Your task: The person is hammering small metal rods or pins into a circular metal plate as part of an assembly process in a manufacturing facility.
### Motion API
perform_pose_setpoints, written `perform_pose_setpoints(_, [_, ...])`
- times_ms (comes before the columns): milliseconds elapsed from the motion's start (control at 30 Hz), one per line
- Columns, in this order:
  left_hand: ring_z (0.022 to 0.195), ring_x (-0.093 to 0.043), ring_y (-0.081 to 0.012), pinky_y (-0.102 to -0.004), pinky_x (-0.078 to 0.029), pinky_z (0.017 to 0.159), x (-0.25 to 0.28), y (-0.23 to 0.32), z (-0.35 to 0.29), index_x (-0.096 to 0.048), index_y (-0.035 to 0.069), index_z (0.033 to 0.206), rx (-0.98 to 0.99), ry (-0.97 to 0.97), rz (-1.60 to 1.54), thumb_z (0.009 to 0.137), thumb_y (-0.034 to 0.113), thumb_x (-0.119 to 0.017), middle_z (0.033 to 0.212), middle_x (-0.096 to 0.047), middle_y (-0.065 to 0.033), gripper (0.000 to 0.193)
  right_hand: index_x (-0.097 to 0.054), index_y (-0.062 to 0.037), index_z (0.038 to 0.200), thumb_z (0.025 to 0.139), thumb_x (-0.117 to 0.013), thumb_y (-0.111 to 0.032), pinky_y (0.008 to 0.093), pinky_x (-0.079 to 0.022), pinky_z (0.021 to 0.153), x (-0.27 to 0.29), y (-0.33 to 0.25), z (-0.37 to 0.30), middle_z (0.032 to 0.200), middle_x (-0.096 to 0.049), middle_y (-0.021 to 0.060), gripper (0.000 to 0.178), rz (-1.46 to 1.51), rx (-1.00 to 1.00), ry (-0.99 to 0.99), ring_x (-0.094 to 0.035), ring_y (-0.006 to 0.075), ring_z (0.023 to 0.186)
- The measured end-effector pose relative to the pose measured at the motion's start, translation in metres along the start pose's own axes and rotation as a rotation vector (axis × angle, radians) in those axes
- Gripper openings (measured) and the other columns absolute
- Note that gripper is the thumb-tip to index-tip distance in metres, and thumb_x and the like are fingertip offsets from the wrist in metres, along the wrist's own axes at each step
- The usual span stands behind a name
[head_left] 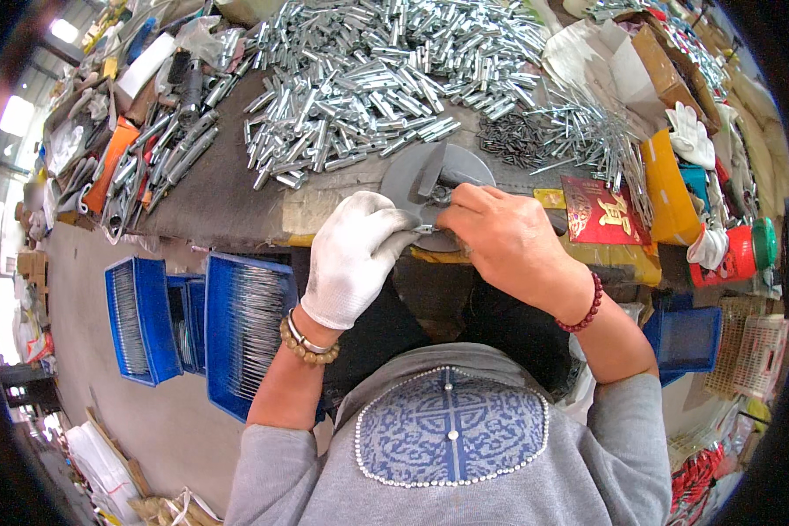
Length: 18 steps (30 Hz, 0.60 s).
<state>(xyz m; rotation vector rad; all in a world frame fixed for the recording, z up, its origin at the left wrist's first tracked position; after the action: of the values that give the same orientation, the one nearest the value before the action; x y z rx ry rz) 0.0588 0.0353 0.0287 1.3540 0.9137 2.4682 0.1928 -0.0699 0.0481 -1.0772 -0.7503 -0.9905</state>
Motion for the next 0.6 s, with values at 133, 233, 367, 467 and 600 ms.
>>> perform_pose_setpoints(133, [0.096,-0.067,-0.0305,-0.0384,-0.054,0.085,0.000,0.000,0.000,-0.079,0.004,0.099,0.014,-0.004,-0.015,0.083,0.004,-0.081,0.099,-0.069,-0.0122,0.016,-0.068,-0.0066,0.096,0.082,-0.067,-0.003,0.0454,-0.058,0.078,-0.003,-0.003,-0.003,0.101,-0.060,0.0109,0.014,-0.002,-0.008,0.034,-0.069,0.0326,0.095])
perform_pose_setpoints(233, [0.096,-0.067,-0.0296,-0.0382,-0.054,0.086,0.001,0.001,-0.001,-0.078,0.003,0.099,0.013,0.011,-0.023,0.082,0.002,-0.081,0.099,-0.068,-0.0119,0.017,-0.071,-0.0081,0.102,0.083,-0.068,-0.004,0.0453,-0.059,0.077,0.003,0.001,-0.013,0.099,-0.061,0.0108,0.019,0.070,-0.074,0.122,-0.070,0.0319,0.094])
perform_pose_setpoints(367, [0.098,-0.068,-0.0331,-0.0422,-0.054,0.087,0.001,0.000,-0.002,-0.078,0.006,0.099,0.042,0.026,-0.009,0.083,0.006,-0.081,0.099,-0.070,-0.0118,0.017,-0.075,-0.0110,0.111,0.083,-0.072,-0.001,0.0417,-0.060,0.081,0.043,0.049,-0.037,0.105,-0.069,0.0103,0.030,0.013,-0.329,0.356,-0.072,0.0312,0.096])
perform_pose_setpoints(467, [0.098,-0.068,-0.0329,-0.0421,-0.054,0.087,0.001,0.000,0.000,-0.078,0.006,0.099,0.031,0.031,-0.018,0.082,0.005,-0.082,0.099,-0.070,-0.0114,0.017,-0.075,-0.0099,0.110,0.082,-0.073,0.000,0.0435,-0.059,0.083,0.054,0.091,-0.052,0.107,-0.070,0.0092,0.030,-0.029,-0.505,0.324,-0.073,0.0345,0.094])
perform_pose_setpoints(600, [0.098,-0.066,-0.0306,-0.0393,-0.054,0.086,0.001,0.002,-0.001,-0.078,0.003,0.100,-0.012,0.037,-0.001,0.083,0.002,-0.081,0.099,-0.069,-0.0120,0.017,-0.076,-0.0120,0.108,0.082,-0.070,0.002,0.0457,-0.058,0.083,0.049,0.091,-0.044,0.103,-0.067,0.0101,0.030,-0.092,-0.452,0.292,-0.071,0.0360,0.095])
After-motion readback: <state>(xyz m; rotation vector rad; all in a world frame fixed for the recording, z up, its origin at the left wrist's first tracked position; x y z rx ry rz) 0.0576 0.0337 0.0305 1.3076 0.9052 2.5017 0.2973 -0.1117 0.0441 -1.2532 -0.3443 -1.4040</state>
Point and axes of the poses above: each hand's wrist, its own z-axis towards the middle knuckle, its own x-axis out of the back of the hand, y = z × x, the point moved 7 cm from there along z, towards the middle knuckle
